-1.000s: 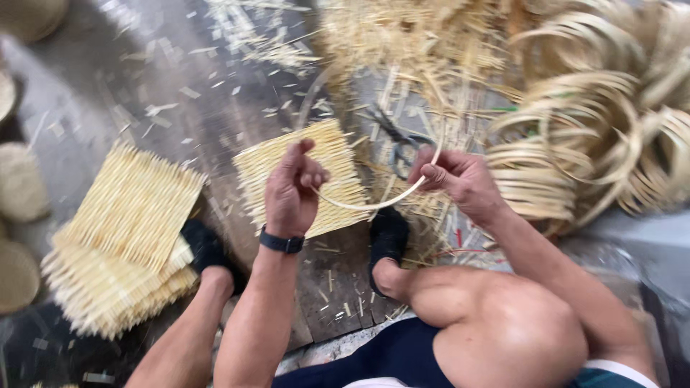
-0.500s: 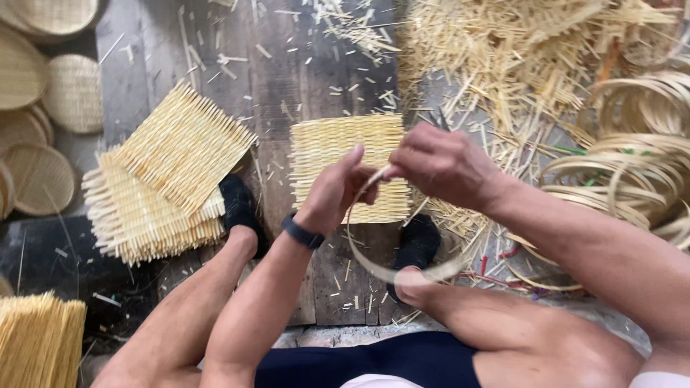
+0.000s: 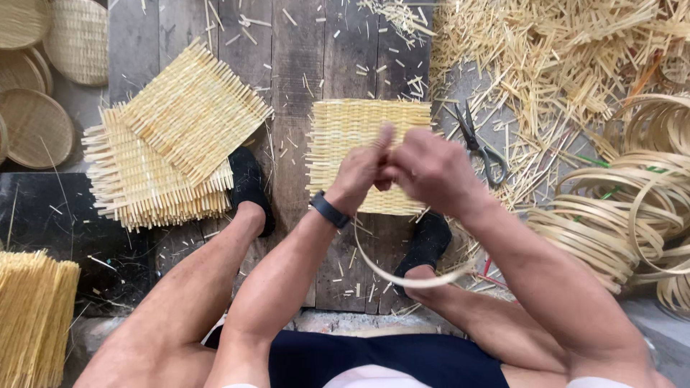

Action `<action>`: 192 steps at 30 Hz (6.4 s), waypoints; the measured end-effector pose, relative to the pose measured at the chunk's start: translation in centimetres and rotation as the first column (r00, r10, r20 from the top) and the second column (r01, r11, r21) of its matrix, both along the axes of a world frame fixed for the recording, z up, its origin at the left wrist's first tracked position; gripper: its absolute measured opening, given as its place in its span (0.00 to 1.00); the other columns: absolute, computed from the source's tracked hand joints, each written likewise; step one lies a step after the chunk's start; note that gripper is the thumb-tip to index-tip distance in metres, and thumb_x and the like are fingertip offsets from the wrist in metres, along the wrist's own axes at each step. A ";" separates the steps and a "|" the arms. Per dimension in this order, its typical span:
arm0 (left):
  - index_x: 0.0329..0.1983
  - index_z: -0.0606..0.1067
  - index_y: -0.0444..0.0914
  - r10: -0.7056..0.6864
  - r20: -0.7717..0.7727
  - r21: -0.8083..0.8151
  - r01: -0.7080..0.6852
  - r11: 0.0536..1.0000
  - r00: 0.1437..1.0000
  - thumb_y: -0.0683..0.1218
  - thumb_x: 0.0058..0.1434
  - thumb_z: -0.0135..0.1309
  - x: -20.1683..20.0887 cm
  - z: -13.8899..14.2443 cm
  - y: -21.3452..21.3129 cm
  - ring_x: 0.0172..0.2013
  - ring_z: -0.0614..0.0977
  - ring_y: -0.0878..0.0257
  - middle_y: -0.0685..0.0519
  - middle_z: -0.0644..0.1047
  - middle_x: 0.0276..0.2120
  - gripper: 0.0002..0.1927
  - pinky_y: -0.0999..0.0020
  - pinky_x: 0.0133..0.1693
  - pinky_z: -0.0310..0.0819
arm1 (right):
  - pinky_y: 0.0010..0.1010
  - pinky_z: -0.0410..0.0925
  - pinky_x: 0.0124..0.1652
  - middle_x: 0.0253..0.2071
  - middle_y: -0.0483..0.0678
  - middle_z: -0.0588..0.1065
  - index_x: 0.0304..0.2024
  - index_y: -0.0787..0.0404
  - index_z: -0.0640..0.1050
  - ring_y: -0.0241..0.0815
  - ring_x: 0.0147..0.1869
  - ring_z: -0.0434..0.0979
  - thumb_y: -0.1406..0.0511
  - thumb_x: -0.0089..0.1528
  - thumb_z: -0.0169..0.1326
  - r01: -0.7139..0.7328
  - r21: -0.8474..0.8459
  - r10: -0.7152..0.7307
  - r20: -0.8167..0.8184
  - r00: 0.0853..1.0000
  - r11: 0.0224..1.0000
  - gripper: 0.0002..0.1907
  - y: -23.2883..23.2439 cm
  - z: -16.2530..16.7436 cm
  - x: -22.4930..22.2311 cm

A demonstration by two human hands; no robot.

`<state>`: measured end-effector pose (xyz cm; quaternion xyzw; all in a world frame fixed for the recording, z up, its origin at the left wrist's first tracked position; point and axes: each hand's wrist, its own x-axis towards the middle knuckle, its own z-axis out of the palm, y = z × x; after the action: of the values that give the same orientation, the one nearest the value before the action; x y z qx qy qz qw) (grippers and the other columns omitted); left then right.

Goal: The person sits on the floor and repeatedly assembles small round bamboo trays. They place a woven bamboo mat over a circular wooden mold, press it down, and trim the excess mat with shears. The finished trays are stacked nearby.

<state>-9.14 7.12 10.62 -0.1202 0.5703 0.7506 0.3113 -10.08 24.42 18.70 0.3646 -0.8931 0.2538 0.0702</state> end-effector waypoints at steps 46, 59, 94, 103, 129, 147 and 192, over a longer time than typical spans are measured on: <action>0.39 0.85 0.43 0.024 -0.241 -0.850 -0.223 0.478 0.970 0.50 0.54 0.68 -0.1 -13.9 -10.2 0.34 0.86 0.60 0.51 0.85 0.33 0.11 0.66 0.40 0.79 | 0.27 0.74 0.40 0.35 0.48 0.84 0.41 0.55 0.86 0.37 0.35 0.84 0.67 0.54 0.67 0.877 -0.027 -0.637 0.677 0.369 0.479 0.12 2.7 -22.1 1.6; 0.35 0.85 0.35 0.140 -0.173 -0.712 -0.223 0.666 0.975 0.42 0.50 0.71 -1.0 -15.6 -11.0 0.29 0.85 0.66 0.51 0.85 0.28 0.10 0.71 0.34 0.80 | 0.29 0.74 0.38 0.32 0.50 0.83 0.38 0.58 0.87 0.38 0.33 0.83 0.66 0.53 0.70 0.815 0.040 -0.662 0.607 0.440 0.578 0.10 4.1 -23.0 1.2; 0.45 0.85 0.48 -0.457 -0.590 -0.793 -0.372 0.482 0.666 0.60 0.64 0.56 -8.6 -18.1 -3.8 0.50 0.79 0.53 0.53 0.83 0.48 0.16 0.57 0.52 0.72 | 0.65 0.41 0.73 0.76 0.69 0.50 0.74 0.65 0.64 0.69 0.81 0.44 0.45 0.56 0.60 0.090 0.369 -0.134 0.098 0.986 0.925 0.51 -6.5 -22.9 7.0; 0.44 0.85 0.49 -0.413 -0.483 -0.834 -0.262 0.486 0.772 0.58 0.63 0.58 -9.3 -18.6 -3.6 0.49 0.80 0.54 0.55 0.83 0.47 0.13 0.60 0.51 0.74 | 0.66 0.44 0.73 0.76 0.65 0.54 0.74 0.63 0.65 0.67 0.80 0.47 0.46 0.60 0.59 0.116 0.312 -0.115 -0.022 0.993 0.943 0.46 -6.6 -24.0 7.2; 0.35 0.85 0.38 -0.327 0.022 -0.772 0.223 0.595 0.945 0.63 0.57 0.61 -13.5 -17.0 -3.7 0.34 0.85 0.57 0.46 0.84 0.31 0.23 0.60 0.41 0.78 | 0.48 0.68 0.42 0.29 0.63 0.75 0.32 0.70 0.77 0.62 0.38 0.75 0.46 0.72 0.40 0.513 0.155 -0.410 0.802 0.434 0.844 0.34 0.5 -28.1 -8.4; 0.38 0.82 0.35 -0.226 -0.481 -0.877 -0.466 0.120 0.847 0.54 0.64 0.56 -4.5 -13.5 -6.5 0.38 0.80 0.49 0.44 0.80 0.34 0.17 0.54 0.44 0.73 | 0.38 0.67 0.31 0.32 0.48 0.79 0.37 0.43 0.83 0.49 0.38 0.78 0.23 0.50 0.40 0.278 0.387 -0.470 0.605 0.643 0.879 0.41 -7.1 -24.3 -12.5; 0.39 0.77 0.41 -0.592 -0.753 -0.655 -0.417 0.631 0.287 0.39 0.60 0.56 1.4 -5.0 -1.2 0.30 0.75 0.58 0.52 0.75 0.27 0.06 0.61 0.37 0.72 | 0.41 0.73 0.51 0.42 0.52 0.80 0.43 0.58 0.82 0.49 0.49 0.81 0.55 0.62 0.59 0.298 0.392 -0.460 0.435 0.774 0.871 0.15 15.1 -1.3 2.0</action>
<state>-7.71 5.91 5.62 0.2684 0.8994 0.3197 -0.1294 -8.09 39.48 17.38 0.0995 -0.9618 0.1833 -0.1773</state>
